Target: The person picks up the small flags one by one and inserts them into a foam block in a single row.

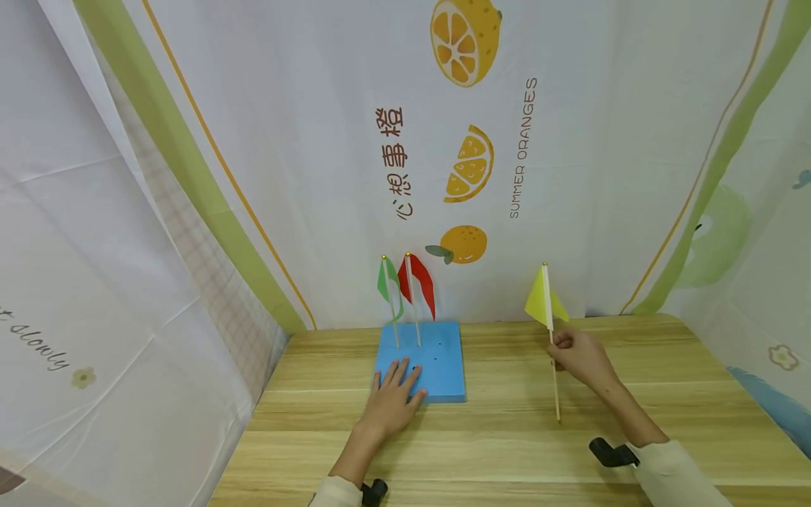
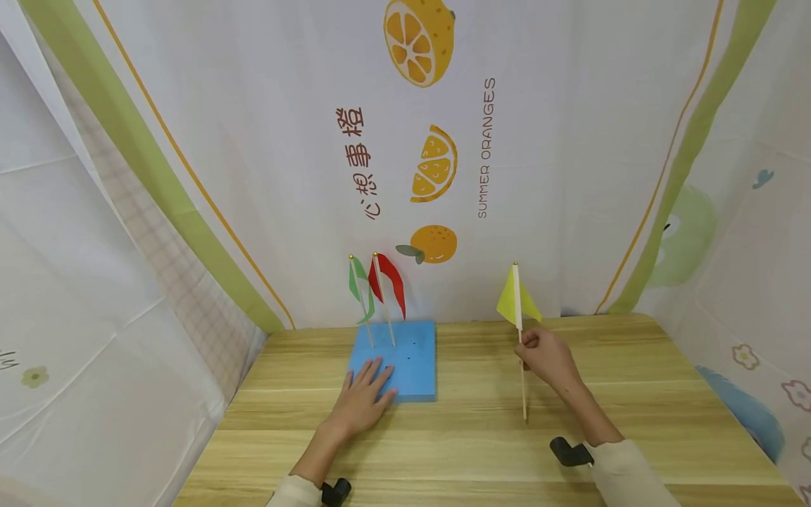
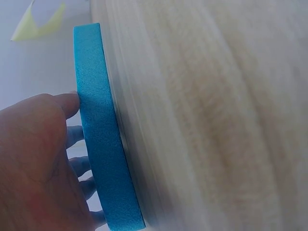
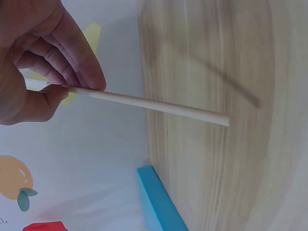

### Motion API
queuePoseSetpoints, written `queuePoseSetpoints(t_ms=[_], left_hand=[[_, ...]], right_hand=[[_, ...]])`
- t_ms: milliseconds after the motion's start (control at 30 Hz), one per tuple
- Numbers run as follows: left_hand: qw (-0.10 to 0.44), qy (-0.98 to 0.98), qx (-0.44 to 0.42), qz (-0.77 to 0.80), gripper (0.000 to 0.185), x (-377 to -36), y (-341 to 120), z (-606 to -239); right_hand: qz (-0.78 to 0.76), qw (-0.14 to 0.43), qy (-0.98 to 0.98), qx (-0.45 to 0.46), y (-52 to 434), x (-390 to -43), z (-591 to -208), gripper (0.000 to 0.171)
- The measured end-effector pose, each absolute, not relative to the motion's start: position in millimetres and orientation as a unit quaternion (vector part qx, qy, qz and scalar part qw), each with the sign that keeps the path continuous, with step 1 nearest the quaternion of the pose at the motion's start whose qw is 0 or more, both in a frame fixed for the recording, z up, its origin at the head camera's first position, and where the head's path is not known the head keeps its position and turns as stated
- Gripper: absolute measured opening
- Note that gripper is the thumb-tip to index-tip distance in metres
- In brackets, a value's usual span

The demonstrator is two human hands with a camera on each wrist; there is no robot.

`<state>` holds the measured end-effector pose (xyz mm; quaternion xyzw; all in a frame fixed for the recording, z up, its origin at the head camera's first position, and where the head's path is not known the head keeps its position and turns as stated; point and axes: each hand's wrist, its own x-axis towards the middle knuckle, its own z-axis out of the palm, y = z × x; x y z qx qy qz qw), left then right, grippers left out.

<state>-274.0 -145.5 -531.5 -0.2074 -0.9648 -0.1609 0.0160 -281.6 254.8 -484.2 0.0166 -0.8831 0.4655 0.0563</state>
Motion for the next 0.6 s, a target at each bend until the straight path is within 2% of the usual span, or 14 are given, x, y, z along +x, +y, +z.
queuePoseSetpoints(t_ms=[600], left_hand=[[0.014, -0.965, -0.208, -0.158, 0.061, -274.5, -145.3, -531.2]], right_hand=[[0.471, 0.097, -0.876, 0.026, 229.4, -293.6, -471.3, 0.021]])
